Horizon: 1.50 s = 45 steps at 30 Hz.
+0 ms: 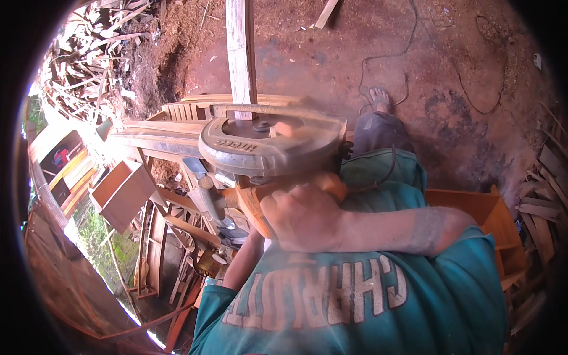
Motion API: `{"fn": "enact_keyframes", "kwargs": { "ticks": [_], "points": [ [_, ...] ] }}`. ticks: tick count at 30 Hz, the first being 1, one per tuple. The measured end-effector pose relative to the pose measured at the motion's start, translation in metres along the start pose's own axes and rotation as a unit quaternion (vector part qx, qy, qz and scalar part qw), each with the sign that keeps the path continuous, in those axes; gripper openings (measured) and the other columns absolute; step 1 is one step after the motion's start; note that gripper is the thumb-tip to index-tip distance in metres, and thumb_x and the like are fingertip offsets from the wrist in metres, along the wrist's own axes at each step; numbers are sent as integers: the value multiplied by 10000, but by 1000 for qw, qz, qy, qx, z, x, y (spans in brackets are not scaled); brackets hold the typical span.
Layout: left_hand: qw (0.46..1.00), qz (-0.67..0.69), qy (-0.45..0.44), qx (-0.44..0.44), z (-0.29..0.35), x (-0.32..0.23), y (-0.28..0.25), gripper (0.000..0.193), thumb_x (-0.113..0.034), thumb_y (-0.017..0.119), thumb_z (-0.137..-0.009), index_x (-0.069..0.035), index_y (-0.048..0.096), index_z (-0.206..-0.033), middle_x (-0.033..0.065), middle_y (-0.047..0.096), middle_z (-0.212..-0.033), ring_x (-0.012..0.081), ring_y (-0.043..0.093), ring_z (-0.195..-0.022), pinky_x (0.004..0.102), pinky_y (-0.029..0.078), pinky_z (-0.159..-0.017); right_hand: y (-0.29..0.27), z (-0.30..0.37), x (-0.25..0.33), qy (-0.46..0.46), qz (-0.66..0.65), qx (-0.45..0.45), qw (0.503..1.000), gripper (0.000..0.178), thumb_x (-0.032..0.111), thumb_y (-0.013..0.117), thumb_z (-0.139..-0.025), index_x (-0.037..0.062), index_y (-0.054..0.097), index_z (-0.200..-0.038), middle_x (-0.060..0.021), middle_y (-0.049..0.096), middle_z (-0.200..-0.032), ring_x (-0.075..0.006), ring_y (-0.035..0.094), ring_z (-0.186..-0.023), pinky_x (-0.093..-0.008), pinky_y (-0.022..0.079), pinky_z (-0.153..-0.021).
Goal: The person marks a wooden board using a square and a pen, plugs a circular saw into a power strip, and then cuts the board with the saw.
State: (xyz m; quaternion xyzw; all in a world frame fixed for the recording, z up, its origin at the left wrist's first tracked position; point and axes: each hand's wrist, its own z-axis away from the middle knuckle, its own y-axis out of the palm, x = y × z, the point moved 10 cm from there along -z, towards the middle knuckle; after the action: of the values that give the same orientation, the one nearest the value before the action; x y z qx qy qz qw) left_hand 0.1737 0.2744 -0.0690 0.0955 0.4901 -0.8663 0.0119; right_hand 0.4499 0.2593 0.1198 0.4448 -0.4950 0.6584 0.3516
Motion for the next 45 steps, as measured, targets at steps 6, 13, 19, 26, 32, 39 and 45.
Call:
{"fn": "enact_keyframes", "kwargs": {
  "ticks": [6, 13, 19, 26, 32, 39, 45],
  "points": [
    [1000, 8, 5, 8, -4, -2, 4, 538, -373, 830, -789, -96, 657, -1216, 199, 750, -1032, 349, 731, -939, 462, 573, -798, 4, -5, 3, -4, 4, -8, 1000, 360, 136, 791, -691, -28, 582, -934, -232, 681, -850, -360, 733, -750, -404, 600, -691],
    [1000, 5, 17, 11, -4, 2, 6, 539, -386, 828, -793, -102, 656, -1218, 198, 750, -1029, 347, 732, -935, 461, 574, -795, 16, -26, 1, 0, -11, 8, 1000, 325, 148, 771, -702, -2, 585, -923, -222, 686, -848, -376, 723, -744, -451, 585, -682],
    [1000, -12, 13, -14, -15, 4, 11, 540, -396, 826, -797, -107, 655, -1220, 198, 750, -1027, 346, 732, -932, 460, 574, -792, -1, -28, 7, 13, 6, -51, 999, 257, 151, 754, -733, 27, 596, -894, -193, 687, -813, -381, 721, -744, -454, 568, -673],
    [996, -83, -21, -24, -20, 0, -19, 541, -408, 823, -802, -113, 655, -1222, 198, 751, -1025, 344, 733, -929, 458, 575, -788, -93, 11, 0, 33, -99, -198, 975, 187, 110, 784, -829, -3, 694, -946, -113, 726, -797, -184, 715, -741, -362, 539, -653],
    [964, 82, 82, -240, 32, -4, -71, 834, -631, 876, -675, -115, 593, -1266, 165, 724, -1017, 346, 706, -958, 477, 550, -827, -172, 81, -24, 104, -58, -269, 956, 229, 63, 723, -879, -56, 722, -1075, -46, 736, -858, -72, 650, -797, -296, 527, -704],
    [993, 23, 12, -111, 127, 129, -22, 910, -574, 893, -674, -91, 558, -1368, 244, 714, -1083, 420, 700, -974, 515, 552, -817, -221, 161, -87, 245, -12, -319, 916, 246, 73, 730, -874, -54, 731, -1085, -5, 698, -800, -53, 609, -723, -273, 496, -670],
    [996, -37, -12, -84, 78, 84, -24, 563, -327, 836, -801, -11, 592, -1198, 296, 703, -915, 484, 690, -885, 551, 535, -751, -205, 180, -88, 258, -52, -298, 918, 236, 80, 728, -867, -49, 731, -1065, 1, 680, -766, -55, 591, -687, -273, 476, -634]
  ]
}}
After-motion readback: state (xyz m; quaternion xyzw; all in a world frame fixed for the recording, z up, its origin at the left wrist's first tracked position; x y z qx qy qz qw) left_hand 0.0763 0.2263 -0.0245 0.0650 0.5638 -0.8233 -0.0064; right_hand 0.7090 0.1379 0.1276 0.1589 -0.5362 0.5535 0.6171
